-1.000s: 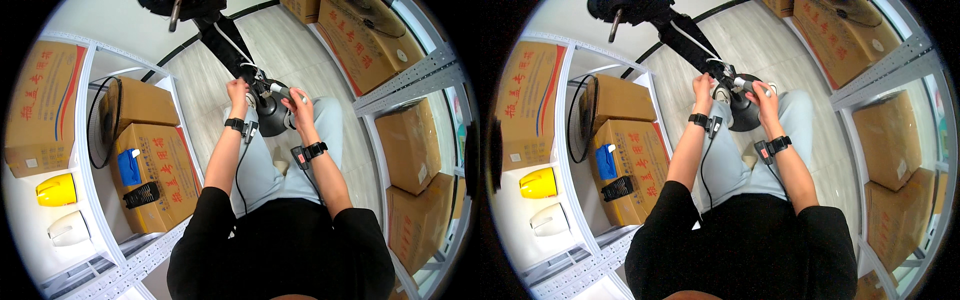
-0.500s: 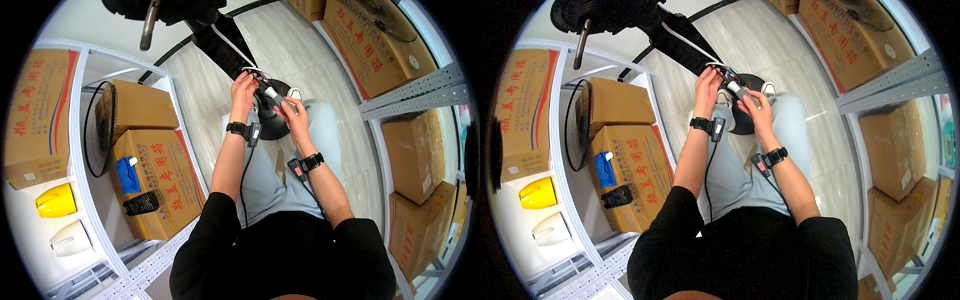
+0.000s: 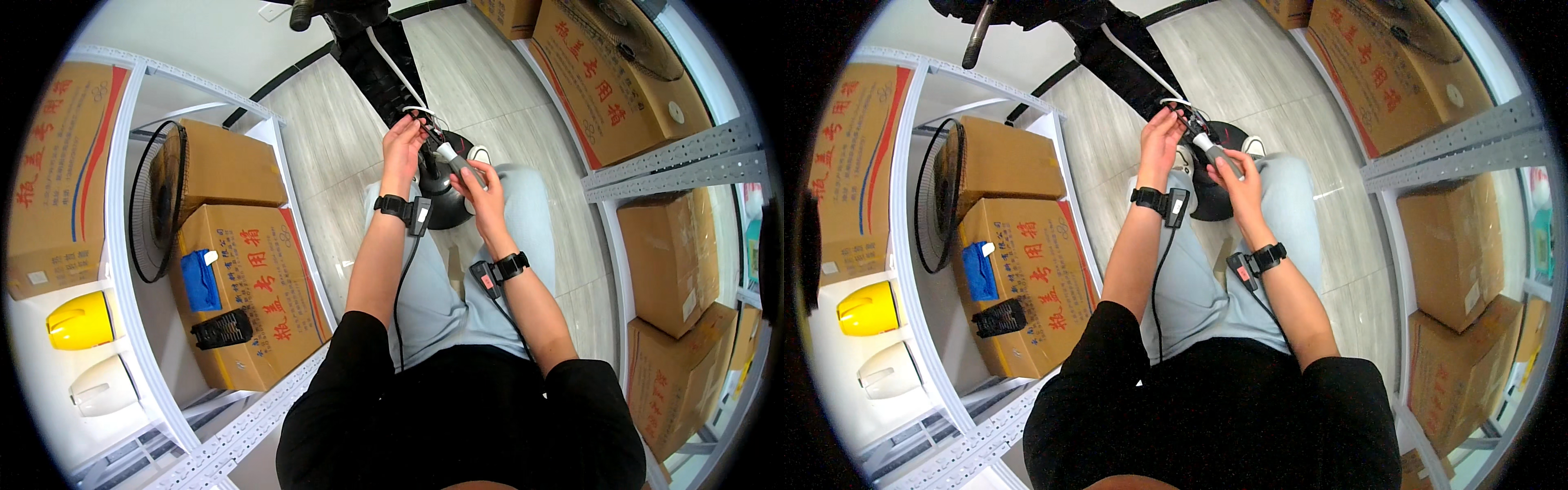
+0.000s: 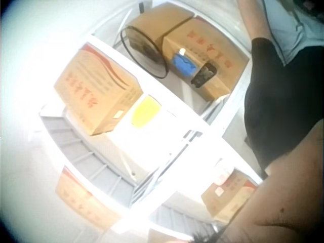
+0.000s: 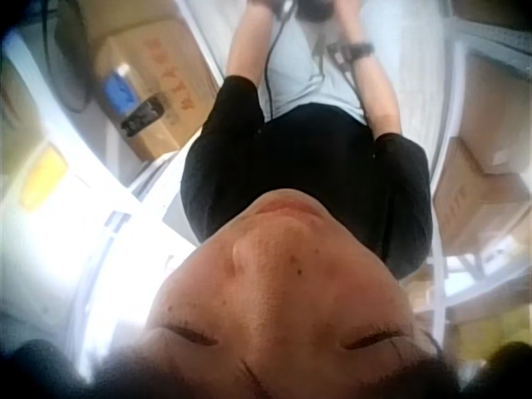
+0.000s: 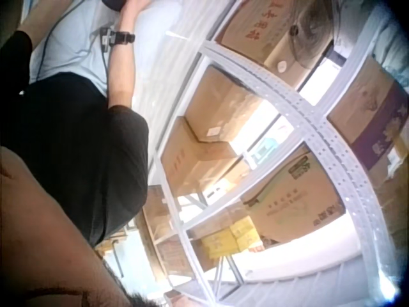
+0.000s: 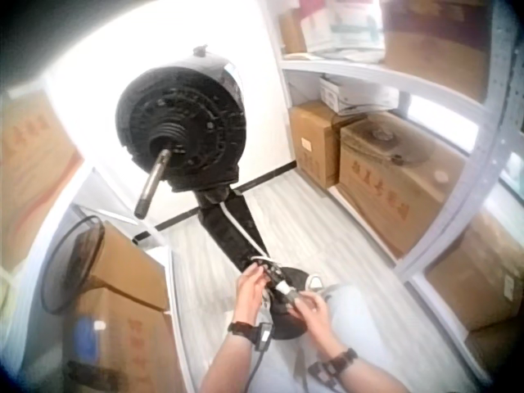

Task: The person sits on the floor and uses a screwdriver to remove screws from a fan's control box and base. They manipulate internal wires and components, then reassemble the parts.

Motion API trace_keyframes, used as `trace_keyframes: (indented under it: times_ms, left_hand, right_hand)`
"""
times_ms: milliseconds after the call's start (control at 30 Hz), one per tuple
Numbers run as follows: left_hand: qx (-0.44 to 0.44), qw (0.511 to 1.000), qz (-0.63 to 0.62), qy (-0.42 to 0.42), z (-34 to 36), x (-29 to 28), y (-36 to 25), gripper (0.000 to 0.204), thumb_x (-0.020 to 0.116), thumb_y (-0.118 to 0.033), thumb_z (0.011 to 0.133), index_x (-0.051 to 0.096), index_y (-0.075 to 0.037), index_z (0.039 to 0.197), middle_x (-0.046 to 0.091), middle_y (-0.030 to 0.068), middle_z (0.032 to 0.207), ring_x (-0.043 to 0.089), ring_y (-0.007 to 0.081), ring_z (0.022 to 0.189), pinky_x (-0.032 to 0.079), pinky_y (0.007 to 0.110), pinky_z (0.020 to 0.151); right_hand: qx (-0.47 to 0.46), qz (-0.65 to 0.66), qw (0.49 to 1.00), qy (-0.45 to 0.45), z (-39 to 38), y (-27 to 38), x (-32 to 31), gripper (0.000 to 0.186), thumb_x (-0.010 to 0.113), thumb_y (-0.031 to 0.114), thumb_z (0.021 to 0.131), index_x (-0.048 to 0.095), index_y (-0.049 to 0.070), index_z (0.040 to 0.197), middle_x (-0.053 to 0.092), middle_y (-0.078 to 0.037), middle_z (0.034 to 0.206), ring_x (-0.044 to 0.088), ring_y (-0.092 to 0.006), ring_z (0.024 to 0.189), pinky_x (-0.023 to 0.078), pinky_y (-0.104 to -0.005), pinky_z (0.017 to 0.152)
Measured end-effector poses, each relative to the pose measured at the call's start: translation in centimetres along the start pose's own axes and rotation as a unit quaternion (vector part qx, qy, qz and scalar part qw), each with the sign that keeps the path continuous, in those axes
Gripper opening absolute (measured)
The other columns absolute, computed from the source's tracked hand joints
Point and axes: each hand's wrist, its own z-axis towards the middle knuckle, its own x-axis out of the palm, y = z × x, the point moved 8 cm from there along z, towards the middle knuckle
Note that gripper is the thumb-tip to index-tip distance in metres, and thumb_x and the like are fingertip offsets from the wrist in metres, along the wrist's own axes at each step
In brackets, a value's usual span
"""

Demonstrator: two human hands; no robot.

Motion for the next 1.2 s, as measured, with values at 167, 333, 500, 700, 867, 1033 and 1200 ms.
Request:
trace_keyframes:
  times_ms: [167, 333, 500, 700, 867, 1033, 1200]
  left_hand:
    - [-0.005, 1.000, -0.003, 0.007, 0.1, 0.5, 0.2, 0.025, 0.060, -0.004, 0.095, 0.060, 0.002, 0.119, 0.069, 0.0113, 0.105, 0.066, 0.0185, 0.092, 0.052, 0.032, 0.083]
    - [-0.003, 1.000, -0.024, 0.014, 0.1, 0.6, 0.2, 0.025, 0.058, -0.002, 0.095, 0.060, 0.002, 0.120, 0.068, 0.0112, 0.106, 0.066, 0.0192, 0.094, 0.052, 0.033, 0.085]
    - [-0.005, 0.999, -0.045, 0.015, 0.3, 0.5, 0.4, 0.025, 0.058, -0.002, 0.095, 0.060, 0.002, 0.120, 0.068, 0.0114, 0.106, 0.066, 0.0203, 0.094, 0.052, 0.034, 0.087]
    - [-0.010, 0.999, -0.039, 0.010, 0.4, -0.1, 0.6, 0.026, 0.058, 0.000, 0.095, 0.059, 0.003, 0.121, 0.066, 0.0147, 0.110, 0.065, 0.0235, 0.102, 0.053, 0.036, 0.091]
    - [-0.008, 0.999, -0.037, 0.021, 0.5, -0.1, 0.7, 0.027, 0.059, -0.001, 0.095, 0.059, 0.003, 0.121, 0.067, 0.0137, 0.109, 0.065, 0.0233, 0.101, 0.053, 0.035, 0.090]
    - [0.003, 0.999, -0.038, 0.024, 0.4, 0.0, 0.7, 0.026, 0.058, 0.000, 0.095, 0.060, 0.002, 0.121, 0.068, 0.0135, 0.109, 0.065, 0.0227, 0.100, 0.053, 0.036, 0.090]
    - [-0.003, 0.997, -0.066, 0.024, 0.4, 0.1, 0.7, 0.024, 0.057, -0.002, 0.096, 0.060, 0.001, 0.120, 0.067, 0.0130, 0.109, 0.065, 0.0227, 0.101, 0.053, 0.036, 0.091]
  right_hand:
    - [-0.036, -0.038, 0.999, -0.002, -0.1, 0.5, -0.1, 0.030, 0.066, 0.007, 0.095, 0.055, -0.001, 0.121, 0.062, -0.014, 0.117, 0.069, -0.0222, 0.098, 0.058, -0.0315, 0.085]
    - [-0.084, -0.130, 0.988, -0.001, 0.0, 1.1, -0.3, 0.029, 0.072, 0.009, 0.090, 0.062, 0.001, 0.116, 0.067, -0.009, 0.107, 0.067, -0.0151, 0.096, 0.052, -0.0270, 0.084]
    - [-0.136, -0.252, 0.958, -0.024, -0.2, 2.2, -0.4, 0.032, 0.077, 0.015, 0.087, 0.066, 0.004, 0.114, 0.069, -0.005, 0.105, 0.063, -0.0131, 0.097, 0.048, -0.0274, 0.086]
    - [-0.132, -0.264, 0.955, -0.027, -0.5, 2.6, -0.1, 0.031, 0.077, 0.017, 0.087, 0.067, 0.004, 0.114, 0.069, -0.005, 0.105, 0.062, -0.0124, 0.097, 0.048, -0.0267, 0.086]
    - [-0.115, -0.230, 0.966, -0.023, -0.1, 1.6, -0.6, 0.031, 0.075, 0.016, 0.089, 0.065, 0.003, 0.115, 0.069, -0.006, 0.105, 0.063, -0.0121, 0.096, 0.049, -0.0260, 0.085]
    - [-0.111, -0.241, 0.964, -0.021, -0.1, 1.8, -0.6, 0.028, 0.071, 0.012, 0.092, 0.063, 0.002, 0.116, 0.068, -0.007, 0.107, 0.065, -0.0125, 0.098, 0.050, -0.0261, 0.086]
    - [-0.226, -0.376, 0.898, -0.028, -1.2, 5.2, 1.3, 0.034, 0.077, 0.016, 0.085, 0.066, 0.004, 0.114, 0.070, -0.010, 0.106, 0.066, -0.0198, 0.095, 0.051, -0.0296, 0.082]
